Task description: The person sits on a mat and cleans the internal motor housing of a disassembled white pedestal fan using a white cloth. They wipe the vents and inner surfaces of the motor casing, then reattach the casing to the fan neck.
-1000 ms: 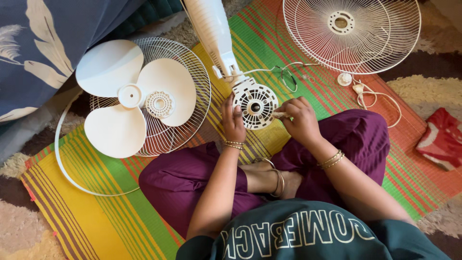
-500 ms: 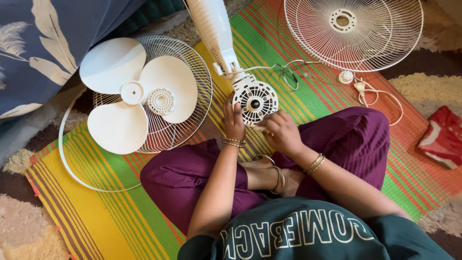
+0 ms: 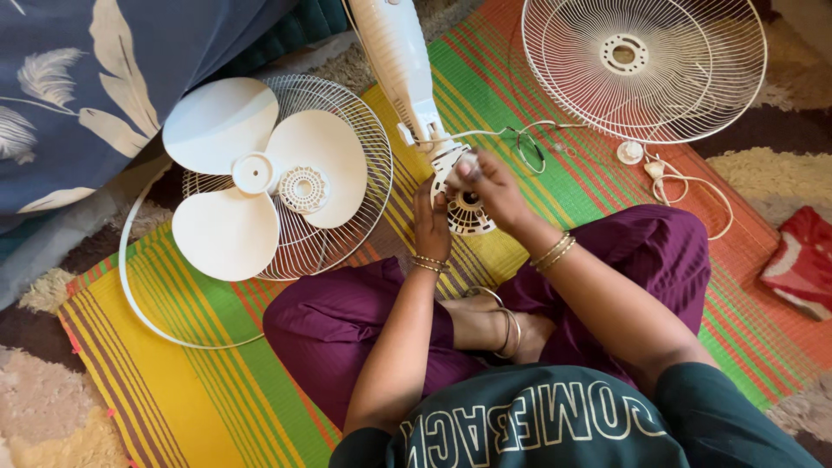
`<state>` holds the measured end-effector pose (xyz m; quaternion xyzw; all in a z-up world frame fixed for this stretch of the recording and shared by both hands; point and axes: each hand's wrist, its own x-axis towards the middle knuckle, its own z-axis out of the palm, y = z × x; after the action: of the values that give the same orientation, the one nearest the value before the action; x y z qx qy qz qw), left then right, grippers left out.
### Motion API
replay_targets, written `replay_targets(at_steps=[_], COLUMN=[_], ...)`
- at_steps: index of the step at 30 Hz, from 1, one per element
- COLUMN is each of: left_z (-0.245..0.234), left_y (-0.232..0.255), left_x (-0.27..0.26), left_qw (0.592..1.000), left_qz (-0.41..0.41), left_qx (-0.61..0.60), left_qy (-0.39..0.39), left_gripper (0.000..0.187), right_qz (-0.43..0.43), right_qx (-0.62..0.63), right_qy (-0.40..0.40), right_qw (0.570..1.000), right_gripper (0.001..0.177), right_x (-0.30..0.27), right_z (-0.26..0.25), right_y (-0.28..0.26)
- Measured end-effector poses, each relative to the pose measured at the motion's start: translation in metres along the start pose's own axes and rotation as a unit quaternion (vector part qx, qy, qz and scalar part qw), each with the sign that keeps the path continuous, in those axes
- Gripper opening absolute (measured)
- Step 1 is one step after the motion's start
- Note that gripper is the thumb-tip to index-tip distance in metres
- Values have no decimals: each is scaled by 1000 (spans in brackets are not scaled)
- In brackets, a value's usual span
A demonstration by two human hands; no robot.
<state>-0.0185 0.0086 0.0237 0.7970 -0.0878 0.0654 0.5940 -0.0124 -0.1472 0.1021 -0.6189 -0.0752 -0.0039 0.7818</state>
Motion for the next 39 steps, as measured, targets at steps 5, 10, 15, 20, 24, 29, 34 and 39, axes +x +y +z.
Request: replay_targets(at_steps=[5,10,15,20,24,29,34,39], left_z=[-4,1,0,-37,-63,-77,-71,-39], left_y=[-8,-24,-22,-8,-9,-20,-32,-27], left_x=[-2,1,26,44,62,52,44,35], left_qw=[997,985,964,949,897,838,872,906], left_qz=[54,-12,-78,-43,-25,-72,-94,-94], left_qx=[-46,-170,-241,-311,-439,-541,-480,-405], left_qy=[-21,-6,83,33,-44,-26,-25,-80], left_gripper=[60,66,87,103,105,103,91,81], right_qz=[-14,11,1,-123,-147,-106,-54,-82], right_qx=[-134,-153,-154,-189,-169,-105,41,181], right_qy=[-14,-77,-194,-298,-332,-287,-92,147], right_qw=[991,985,969,927,916,946,993,969], right_gripper=[31,34,28,29,28,30,26,30], right_x=[-12,-25,-50,-61,-65,-66,-65,-40], right_z=[-4,-15,-15,-8,-10,-26,-58,-85], right_y=[19,9,-10,-25,-27,-7,21,31])
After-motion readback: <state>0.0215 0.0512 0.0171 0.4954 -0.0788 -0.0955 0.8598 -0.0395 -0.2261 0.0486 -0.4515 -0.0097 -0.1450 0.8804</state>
